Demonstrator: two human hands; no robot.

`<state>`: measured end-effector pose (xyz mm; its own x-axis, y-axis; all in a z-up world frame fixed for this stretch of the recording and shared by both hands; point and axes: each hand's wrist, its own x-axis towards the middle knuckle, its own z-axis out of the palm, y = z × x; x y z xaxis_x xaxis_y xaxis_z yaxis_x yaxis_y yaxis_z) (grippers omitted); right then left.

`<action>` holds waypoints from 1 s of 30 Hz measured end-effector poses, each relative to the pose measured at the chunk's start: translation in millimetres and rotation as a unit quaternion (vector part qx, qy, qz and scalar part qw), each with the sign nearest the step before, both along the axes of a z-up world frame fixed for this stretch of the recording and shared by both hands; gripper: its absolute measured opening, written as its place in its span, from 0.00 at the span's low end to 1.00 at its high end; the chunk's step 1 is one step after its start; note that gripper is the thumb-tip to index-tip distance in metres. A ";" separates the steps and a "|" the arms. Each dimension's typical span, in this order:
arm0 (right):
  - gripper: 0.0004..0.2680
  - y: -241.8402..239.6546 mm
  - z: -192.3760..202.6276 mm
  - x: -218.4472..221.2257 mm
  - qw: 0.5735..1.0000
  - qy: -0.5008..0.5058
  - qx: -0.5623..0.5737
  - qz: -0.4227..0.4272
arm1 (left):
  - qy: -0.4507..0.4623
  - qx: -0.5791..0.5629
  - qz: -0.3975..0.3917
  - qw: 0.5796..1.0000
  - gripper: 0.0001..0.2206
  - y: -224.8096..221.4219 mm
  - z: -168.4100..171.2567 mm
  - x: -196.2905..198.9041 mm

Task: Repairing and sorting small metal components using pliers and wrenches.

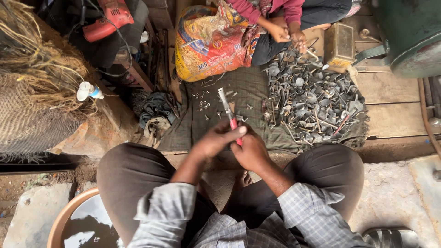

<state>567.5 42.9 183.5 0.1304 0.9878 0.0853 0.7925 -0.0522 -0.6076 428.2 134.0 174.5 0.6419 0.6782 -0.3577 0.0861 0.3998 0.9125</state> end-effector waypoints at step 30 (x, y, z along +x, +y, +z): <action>0.07 44.6 -35.4 76.0 0.705 0.660 -0.119 -0.232 | -0.027 -0.227 0.064 0.971 0.15 16.0 -29.9 -10.9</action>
<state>643.5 87.5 148.1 0.2547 0.7785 -0.5736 -0.5905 -0.3446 -0.7298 417.2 150.0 144.7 0.5879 0.5341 -0.6076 -0.0337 0.7666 0.6412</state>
